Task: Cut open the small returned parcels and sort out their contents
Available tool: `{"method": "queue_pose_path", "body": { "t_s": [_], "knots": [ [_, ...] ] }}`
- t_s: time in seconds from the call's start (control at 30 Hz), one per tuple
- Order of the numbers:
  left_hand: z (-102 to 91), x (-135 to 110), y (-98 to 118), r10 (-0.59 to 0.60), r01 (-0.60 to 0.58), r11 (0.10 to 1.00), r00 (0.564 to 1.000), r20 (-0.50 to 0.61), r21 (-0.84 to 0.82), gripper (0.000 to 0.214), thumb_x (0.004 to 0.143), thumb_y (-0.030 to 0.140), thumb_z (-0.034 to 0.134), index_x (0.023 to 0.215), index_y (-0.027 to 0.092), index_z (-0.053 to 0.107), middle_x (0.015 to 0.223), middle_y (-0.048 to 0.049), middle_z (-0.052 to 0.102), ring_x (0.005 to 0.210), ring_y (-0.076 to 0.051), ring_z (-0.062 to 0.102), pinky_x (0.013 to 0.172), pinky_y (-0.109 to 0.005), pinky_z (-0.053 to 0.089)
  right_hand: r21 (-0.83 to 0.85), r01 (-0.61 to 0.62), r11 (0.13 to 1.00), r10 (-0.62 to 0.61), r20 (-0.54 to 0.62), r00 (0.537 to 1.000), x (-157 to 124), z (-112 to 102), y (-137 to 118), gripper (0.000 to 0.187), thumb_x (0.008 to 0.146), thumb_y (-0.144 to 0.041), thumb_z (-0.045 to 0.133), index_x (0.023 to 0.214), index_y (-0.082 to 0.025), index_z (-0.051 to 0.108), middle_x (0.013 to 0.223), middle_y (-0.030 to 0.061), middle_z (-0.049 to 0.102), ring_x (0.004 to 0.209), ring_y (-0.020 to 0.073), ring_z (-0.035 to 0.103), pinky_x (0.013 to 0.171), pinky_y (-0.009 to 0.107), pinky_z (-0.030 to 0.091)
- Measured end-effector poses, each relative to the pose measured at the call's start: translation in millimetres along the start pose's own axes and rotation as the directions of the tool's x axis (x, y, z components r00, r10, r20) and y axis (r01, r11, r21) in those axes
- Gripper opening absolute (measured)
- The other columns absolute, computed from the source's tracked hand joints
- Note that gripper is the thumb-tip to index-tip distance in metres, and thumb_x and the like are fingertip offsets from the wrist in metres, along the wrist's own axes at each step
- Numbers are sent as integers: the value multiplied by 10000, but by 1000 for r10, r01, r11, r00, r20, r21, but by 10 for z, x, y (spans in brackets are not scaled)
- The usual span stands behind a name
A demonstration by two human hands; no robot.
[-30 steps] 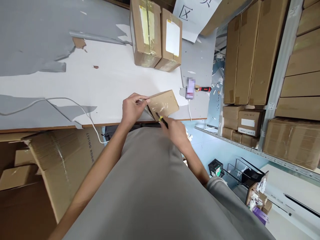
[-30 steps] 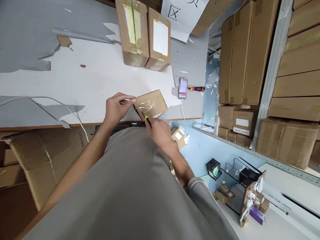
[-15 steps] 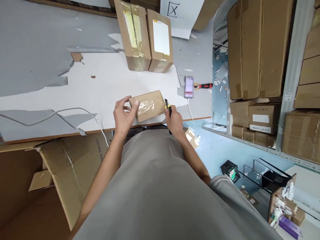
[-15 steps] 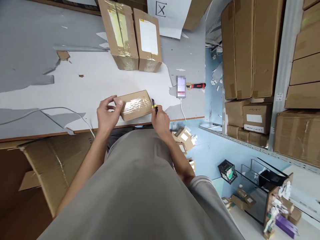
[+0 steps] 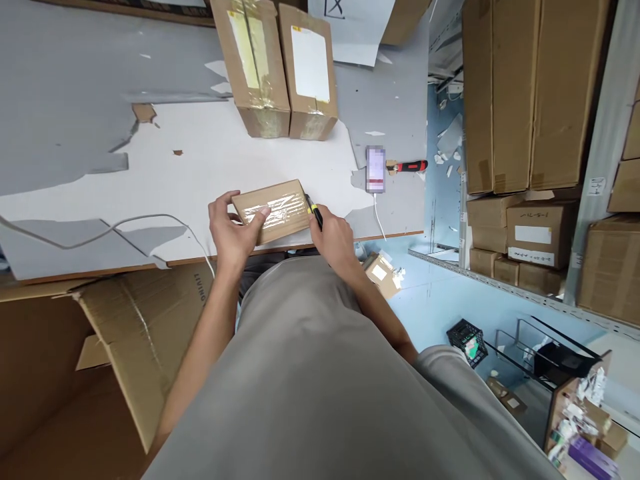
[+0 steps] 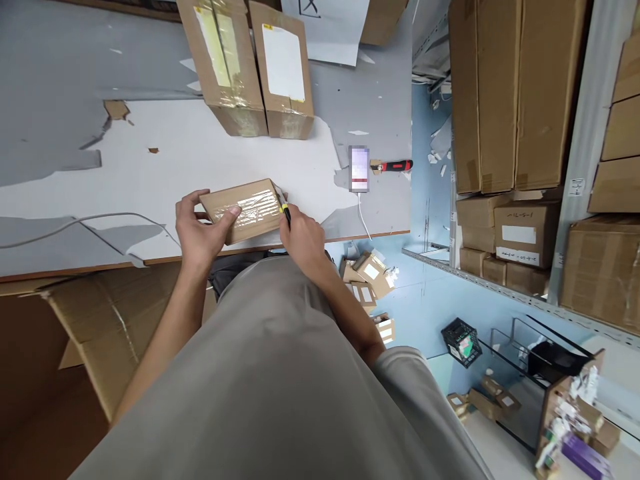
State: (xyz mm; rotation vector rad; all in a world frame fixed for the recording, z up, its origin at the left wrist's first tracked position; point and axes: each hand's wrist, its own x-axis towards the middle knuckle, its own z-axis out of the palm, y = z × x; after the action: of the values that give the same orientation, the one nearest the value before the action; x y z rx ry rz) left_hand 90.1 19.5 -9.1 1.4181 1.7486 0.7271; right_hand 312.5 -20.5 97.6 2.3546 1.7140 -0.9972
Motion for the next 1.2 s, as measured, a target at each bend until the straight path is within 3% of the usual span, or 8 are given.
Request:
{"method": "queue_pose_path", "body": {
  "t_s": [0.2, 0.43, 0.67, 0.83, 1.03, 1.13, 1.2],
  "knots": [
    [20, -30, -22, 22, -23, 997, 1000, -9, -80, 745, 932, 530, 961, 1524, 184, 671, 1512, -145, 655, 1298, -326, 669, 1057, -479, 589, -7, -4, 1000, 4, 10, 1000, 65, -39, -69, 387, 1280, -337, 442, 1547, -189, 679, 1241, 171, 892, 1184, 353, 852, 1046, 434, 647],
    [35, -43, -9, 15, -16, 996, 1000, -16, -92, 718, 919, 536, 952, 1503, 225, 673, 1520, -157, 661, 1331, -367, 675, 1059, -522, 589, -44, 12, 999, -10, 42, 999, 79, -112, -122, 406, 1265, -307, 423, 1568, -171, 654, 1245, 192, 885, 1171, 367, 841, 1023, 462, 654],
    [88, -66, 13, -4, 1, 998, 999, -52, -62, 677, 948, 534, 946, 1489, 216, 692, 1520, -139, 682, 1359, -350, 691, 1079, -504, 564, -125, 7, 992, 1, 58, 998, 241, -220, -281, 296, 1226, -187, 478, 1350, -171, 746, 1265, 189, 869, 1211, 338, 836, 1025, 434, 668],
    [158, -92, 55, -12, 7, 999, 991, -135, -35, 661, 855, 325, 981, 1446, 175, 723, 1476, -161, 727, 1278, -300, 707, 1039, -429, 586, -195, -18, 981, 50, 160, 986, 53, -255, -260, 335, 1182, -76, 472, 1368, -159, 738, 1293, 192, 863, 1275, 311, 848, 1052, 397, 670],
    [165, -114, 77, 20, -27, 998, 990, -139, -51, 657, 859, 287, 993, 1441, 115, 743, 1462, -191, 729, 1247, -293, 708, 1031, -414, 589, -217, -60, 974, 111, 230, 967, -197, -194, -182, 340, 1164, -67, 485, 1357, -159, 749, 1295, 218, 866, 1237, 331, 863, 993, 398, 683],
    [138, -83, 35, -1, -2, 1000, 993, -118, -26, 677, 866, 295, 981, 1477, 133, 739, 1481, -174, 729, 1270, -293, 713, 1066, -424, 600, -191, -55, 980, 95, 208, 973, -294, -214, -117, 324, 1218, -188, 477, 1409, -168, 738, 1234, 208, 874, 1177, 359, 864, 978, 437, 681],
    [98, -53, -25, -22, 19, 999, 994, -108, -26, 720, 869, 323, 972, 1528, 170, 726, 1510, -155, 728, 1313, -308, 723, 1104, -445, 607, -149, -52, 987, 71, 125, 990, -269, -226, 4, 362, 1258, -300, 441, 1467, -199, 717, 1197, 181, 875, 1139, 369, 858, 988, 465, 673]
  ]
}}
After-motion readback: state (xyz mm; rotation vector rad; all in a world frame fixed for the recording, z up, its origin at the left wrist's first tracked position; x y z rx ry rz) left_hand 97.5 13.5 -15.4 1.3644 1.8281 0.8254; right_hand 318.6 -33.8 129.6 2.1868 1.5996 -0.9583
